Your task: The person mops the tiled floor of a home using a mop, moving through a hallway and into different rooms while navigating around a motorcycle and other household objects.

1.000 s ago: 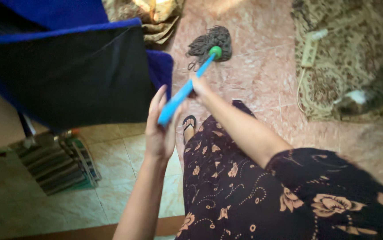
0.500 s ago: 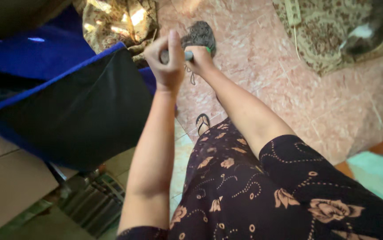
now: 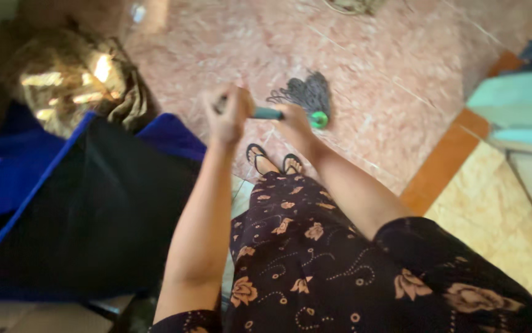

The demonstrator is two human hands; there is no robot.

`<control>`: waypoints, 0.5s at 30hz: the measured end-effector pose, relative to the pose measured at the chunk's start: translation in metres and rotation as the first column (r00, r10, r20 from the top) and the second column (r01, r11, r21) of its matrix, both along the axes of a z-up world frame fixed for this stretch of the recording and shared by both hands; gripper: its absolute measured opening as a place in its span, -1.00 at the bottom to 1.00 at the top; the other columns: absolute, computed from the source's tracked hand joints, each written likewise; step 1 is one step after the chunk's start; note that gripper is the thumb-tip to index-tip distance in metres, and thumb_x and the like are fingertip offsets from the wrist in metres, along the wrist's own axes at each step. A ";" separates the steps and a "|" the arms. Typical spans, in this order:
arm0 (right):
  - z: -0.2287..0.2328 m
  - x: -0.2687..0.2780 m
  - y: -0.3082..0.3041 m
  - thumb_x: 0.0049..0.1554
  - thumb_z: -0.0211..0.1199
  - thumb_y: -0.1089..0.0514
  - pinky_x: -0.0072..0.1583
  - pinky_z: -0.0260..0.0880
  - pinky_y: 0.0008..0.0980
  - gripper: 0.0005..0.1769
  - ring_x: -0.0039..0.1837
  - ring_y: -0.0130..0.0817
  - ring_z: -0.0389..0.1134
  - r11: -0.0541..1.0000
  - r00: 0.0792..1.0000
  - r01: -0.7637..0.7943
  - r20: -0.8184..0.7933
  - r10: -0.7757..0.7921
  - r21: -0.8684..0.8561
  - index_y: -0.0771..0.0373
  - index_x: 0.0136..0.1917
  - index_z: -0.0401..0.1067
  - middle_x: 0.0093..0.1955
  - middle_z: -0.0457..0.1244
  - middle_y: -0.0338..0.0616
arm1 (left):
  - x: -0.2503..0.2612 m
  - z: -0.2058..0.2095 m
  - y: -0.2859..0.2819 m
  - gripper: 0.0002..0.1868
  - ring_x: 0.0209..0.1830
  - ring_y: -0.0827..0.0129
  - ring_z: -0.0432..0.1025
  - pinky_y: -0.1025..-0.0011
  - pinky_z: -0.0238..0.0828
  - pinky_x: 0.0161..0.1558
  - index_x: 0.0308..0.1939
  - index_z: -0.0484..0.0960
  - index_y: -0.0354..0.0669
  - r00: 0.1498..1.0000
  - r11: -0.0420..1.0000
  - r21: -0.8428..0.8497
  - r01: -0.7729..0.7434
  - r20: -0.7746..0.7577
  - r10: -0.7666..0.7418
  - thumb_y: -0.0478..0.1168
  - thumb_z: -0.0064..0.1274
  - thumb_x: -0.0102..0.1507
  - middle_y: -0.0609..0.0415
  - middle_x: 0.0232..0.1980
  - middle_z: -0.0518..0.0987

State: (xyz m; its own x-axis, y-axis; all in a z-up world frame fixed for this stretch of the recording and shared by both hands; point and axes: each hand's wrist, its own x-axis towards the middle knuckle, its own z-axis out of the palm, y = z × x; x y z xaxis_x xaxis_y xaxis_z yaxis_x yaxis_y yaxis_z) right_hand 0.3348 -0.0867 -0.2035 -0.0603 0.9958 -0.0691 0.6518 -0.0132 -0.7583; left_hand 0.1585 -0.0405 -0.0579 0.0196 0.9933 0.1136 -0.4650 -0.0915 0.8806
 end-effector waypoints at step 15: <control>-0.021 0.086 -0.158 -0.01 0.37 0.17 -0.07 0.29 -0.05 -0.82 -0.14 0.06 0.31 0.987 0.988 -0.153 0.009 0.153 0.040 0.24 -0.31 0.40 -0.27 0.26 0.02 | 0.076 0.045 -0.215 -0.59 -0.57 0.63 0.18 0.54 0.02 -0.49 -0.56 0.40 -0.29 0.969 0.930 -0.333 -0.154 -0.233 0.077 -0.39 -0.08 0.43 0.23 -0.56 0.34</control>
State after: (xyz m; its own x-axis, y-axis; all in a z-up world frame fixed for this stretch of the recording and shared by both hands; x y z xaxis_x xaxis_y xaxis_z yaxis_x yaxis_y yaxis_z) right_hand 0.4204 -0.2447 -0.2245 -0.2120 0.9768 -0.0297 0.6481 0.1178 -0.7524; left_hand 0.2340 -0.2559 -0.0130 -0.1126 0.9664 -0.2312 -0.2681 0.1946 0.9436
